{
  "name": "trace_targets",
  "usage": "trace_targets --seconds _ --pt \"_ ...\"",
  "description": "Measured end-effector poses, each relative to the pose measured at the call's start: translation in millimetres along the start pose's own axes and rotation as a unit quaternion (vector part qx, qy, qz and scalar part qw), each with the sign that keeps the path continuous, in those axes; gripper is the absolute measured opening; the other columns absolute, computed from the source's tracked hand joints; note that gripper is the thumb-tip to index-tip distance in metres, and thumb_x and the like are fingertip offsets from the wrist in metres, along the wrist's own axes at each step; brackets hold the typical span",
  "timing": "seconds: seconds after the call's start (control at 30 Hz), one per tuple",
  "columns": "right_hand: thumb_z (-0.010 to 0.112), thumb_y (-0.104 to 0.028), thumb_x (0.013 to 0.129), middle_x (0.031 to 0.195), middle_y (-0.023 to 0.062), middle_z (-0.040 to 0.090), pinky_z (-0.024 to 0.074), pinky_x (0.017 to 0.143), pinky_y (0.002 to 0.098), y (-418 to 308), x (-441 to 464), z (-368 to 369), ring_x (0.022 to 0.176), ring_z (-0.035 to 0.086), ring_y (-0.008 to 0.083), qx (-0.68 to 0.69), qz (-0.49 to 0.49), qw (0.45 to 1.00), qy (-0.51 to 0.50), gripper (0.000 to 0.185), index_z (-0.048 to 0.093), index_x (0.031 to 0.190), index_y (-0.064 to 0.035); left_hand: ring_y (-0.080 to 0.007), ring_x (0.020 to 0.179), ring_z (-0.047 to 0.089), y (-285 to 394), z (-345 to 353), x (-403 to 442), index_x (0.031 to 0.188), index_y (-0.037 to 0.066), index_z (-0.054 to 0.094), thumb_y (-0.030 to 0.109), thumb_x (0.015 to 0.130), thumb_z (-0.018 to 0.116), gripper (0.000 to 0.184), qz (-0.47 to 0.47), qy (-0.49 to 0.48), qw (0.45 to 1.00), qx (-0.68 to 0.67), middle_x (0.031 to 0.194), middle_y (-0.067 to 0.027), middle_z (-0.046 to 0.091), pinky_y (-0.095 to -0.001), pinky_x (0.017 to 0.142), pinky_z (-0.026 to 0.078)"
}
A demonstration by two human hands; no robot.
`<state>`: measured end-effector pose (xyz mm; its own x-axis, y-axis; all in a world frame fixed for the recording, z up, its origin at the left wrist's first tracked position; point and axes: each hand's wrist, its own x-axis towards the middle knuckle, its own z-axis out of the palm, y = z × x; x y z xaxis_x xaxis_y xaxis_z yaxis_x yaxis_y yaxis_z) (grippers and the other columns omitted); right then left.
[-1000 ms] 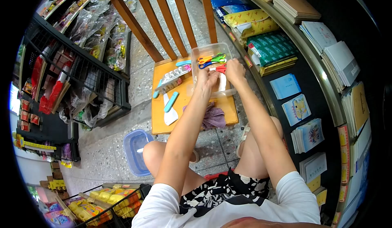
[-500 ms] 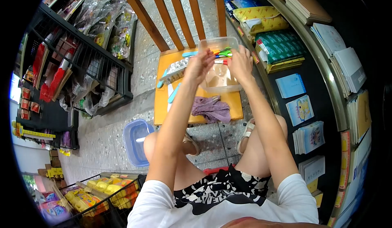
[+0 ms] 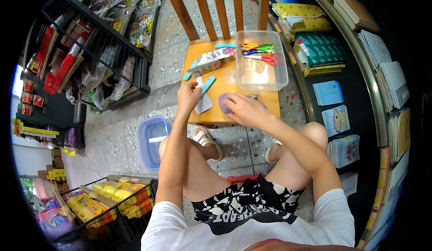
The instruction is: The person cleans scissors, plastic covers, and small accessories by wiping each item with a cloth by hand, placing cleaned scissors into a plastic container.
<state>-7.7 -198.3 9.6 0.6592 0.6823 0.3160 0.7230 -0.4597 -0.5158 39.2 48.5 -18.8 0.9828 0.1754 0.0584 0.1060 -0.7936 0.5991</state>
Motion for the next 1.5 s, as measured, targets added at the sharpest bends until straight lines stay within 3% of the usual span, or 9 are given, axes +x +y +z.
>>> trace_targets --seconds 0.23,0.6,0.8,0.93,1.03,1.13,1.23,1.33,1.5 --pt "0.071 -0.014 0.073 0.120 0.0146 0.049 0.0423 0.090 0.0456 -6.0 -9.8 7.6 0.108 0.051 0.0355 -0.112 0.069 0.991 -0.004 0.062 0.044 0.128 -0.0079 -0.0327 0.079 0.067 -17.3 17.1 -7.6 0.095 -0.004 0.067 0.016 0.071 0.068 0.032 0.032 0.025 0.999 0.025 0.085 -0.0218 0.067 -0.0381 0.073 0.052" --pt "0.071 -0.011 0.071 0.102 0.0129 0.055 0.0464 0.082 0.0415 7.5 1.5 7.9 0.095 0.056 0.0341 0.030 0.120 0.992 0.028 0.040 0.055 0.107 -0.0052 -0.0313 0.077 0.066 8.1 -6.1 -21.3 0.092 -0.005 0.066 0.012 0.071 0.069 0.027 -0.026 -0.014 0.998 -0.054 0.083 -0.0200 0.067 -0.0389 0.073 0.051" --pt "0.069 -0.006 0.071 0.101 0.0122 0.054 0.0466 0.082 0.0399 -22.1 15.4 8.7 0.097 0.055 0.0326 -0.064 0.055 0.987 0.138 0.032 0.058 0.102 -0.0042 -0.0116 0.070 0.060 7.8 -26.1 -29.9 0.101 -0.003 0.062 0.013 0.079 0.067 0.028 -0.100 -0.109 0.925 -0.349 0.080 -0.0045 0.065 -0.0265 0.062 0.047" --pt "0.067 -0.002 0.071 0.112 0.0146 0.051 0.0453 0.087 0.0401 -20.2 11.0 19.1 0.105 0.051 0.0337 0.012 0.085 0.996 -0.017 0.041 0.056 0.110 -0.0035 -0.0098 0.069 0.059 16.4 -40.2 -30.3 0.101 -0.001 0.061 0.010 0.082 0.066 0.023 -0.114 -0.138 0.910 -0.374 0.079 -0.0030 0.065 -0.0237 0.060 0.045" --pt "0.067 -0.007 0.073 0.115 0.0169 0.051 0.0446 0.089 0.0399 -12.6 14.6 23.2 0.106 0.051 0.0358 -0.069 0.064 0.989 0.118 0.047 0.053 0.118 -0.0034 -0.0099 0.069 0.060 17.4 -41.8 -29.5 0.101 0.000 0.060 0.010 0.083 0.066 0.022 -0.129 -0.159 0.894 -0.399 0.079 -0.0033 0.065 -0.0215 0.061 0.045" --pt "0.067 -0.011 0.073 0.115 0.0171 0.054 0.0438 0.090 0.0406 -7.1 12.1 27.8 0.109 0.050 0.0383 -0.140 0.093 0.983 0.077 0.055 0.050 0.125 -0.0047 -0.0100 0.073 0.062 20.9 -40.3 -28.9 0.102 0.002 0.059 0.011 0.084 0.066 0.021 -0.151 -0.183 0.860 -0.452 0.084 -0.0035 0.064 -0.0203 0.063 0.047" --pt "0.068 -0.013 0.071 0.104 0.0194 0.060 0.0463 0.086 0.0426 -8.8 12.3 33.3 0.103 0.055 0.0379 -0.113 0.182 0.976 0.044 0.056 0.052 0.123 -0.0019 -0.0108 0.078 0.063 26.6 -43.6 -33.2 0.104 0.004 0.057 0.012 0.087 0.064 0.021 -0.163 -0.208 0.827 -0.496 0.091 -0.0042 0.064 -0.0214 0.067 0.049" --pt "0.066 -0.013 0.069 0.097 0.0230 0.062 0.0486 0.081 0.0435 -14.2 26.2 15.0 0.093 0.061 0.0370 -0.022 0.308 0.943 -0.124 0.049 0.056 0.115 0.0010 -0.0116 0.079 0.064 27.1 -44.8 -35.5 0.111 0.003 0.054 0.013 0.088 0.064 0.026 -0.147 -0.219 0.815 -0.516 0.093 -0.0057 0.064 -0.0224 0.068 0.052" --pt "0.062 -0.012 0.070 0.091 0.0234 0.063 0.0496 0.076 0.0420 -10.0 20.9 21.8 0.083 0.063 0.0376 0.164 0.212 0.962 0.054 0.035 0.056 0.101 0.0032 -0.0121 0.080 0.065 33.2 -48.4 -39.4 0.116 0.001 0.051 0.013 0.089 0.063 0.032 -0.124 -0.214 0.817 -0.521 0.095 -0.0078 0.064 -0.0220 0.070 0.053"
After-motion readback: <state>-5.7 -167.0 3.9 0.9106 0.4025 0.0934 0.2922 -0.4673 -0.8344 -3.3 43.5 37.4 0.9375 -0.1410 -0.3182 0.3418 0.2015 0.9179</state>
